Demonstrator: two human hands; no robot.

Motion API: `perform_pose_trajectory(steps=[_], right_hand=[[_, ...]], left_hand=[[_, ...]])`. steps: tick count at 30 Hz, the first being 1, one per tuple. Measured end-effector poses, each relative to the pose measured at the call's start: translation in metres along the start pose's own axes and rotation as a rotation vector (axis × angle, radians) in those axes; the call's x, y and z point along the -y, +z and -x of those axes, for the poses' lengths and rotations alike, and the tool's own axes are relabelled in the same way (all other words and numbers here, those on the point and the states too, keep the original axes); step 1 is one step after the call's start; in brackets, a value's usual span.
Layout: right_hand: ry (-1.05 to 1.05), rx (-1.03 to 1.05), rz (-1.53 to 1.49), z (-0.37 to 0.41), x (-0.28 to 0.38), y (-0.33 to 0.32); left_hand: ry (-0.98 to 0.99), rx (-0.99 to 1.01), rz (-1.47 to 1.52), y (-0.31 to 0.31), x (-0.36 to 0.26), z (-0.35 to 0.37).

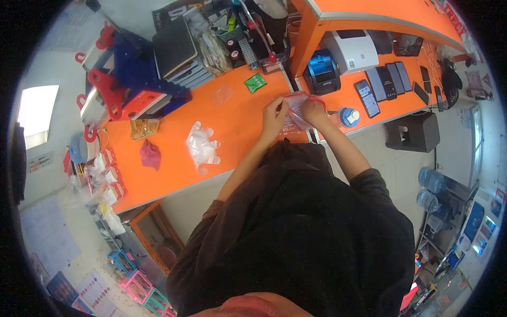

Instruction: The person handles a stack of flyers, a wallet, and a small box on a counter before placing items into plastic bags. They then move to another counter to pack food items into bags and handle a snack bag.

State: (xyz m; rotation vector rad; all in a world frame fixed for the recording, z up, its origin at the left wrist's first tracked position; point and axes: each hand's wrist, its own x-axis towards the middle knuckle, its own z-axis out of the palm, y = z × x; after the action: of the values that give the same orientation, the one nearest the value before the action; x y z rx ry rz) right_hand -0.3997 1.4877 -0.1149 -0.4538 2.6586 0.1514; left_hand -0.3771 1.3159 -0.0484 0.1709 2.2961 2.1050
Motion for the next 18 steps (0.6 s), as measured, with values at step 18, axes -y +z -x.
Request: perform_pose_trajectory(steps=[18], right_hand=[[0.311, -0.558, -0.476, 0.079, 0.043, -0.125]], left_hand=[[-0.03, -0.028, -1.183, -0.07, 0.161, -0.111]])
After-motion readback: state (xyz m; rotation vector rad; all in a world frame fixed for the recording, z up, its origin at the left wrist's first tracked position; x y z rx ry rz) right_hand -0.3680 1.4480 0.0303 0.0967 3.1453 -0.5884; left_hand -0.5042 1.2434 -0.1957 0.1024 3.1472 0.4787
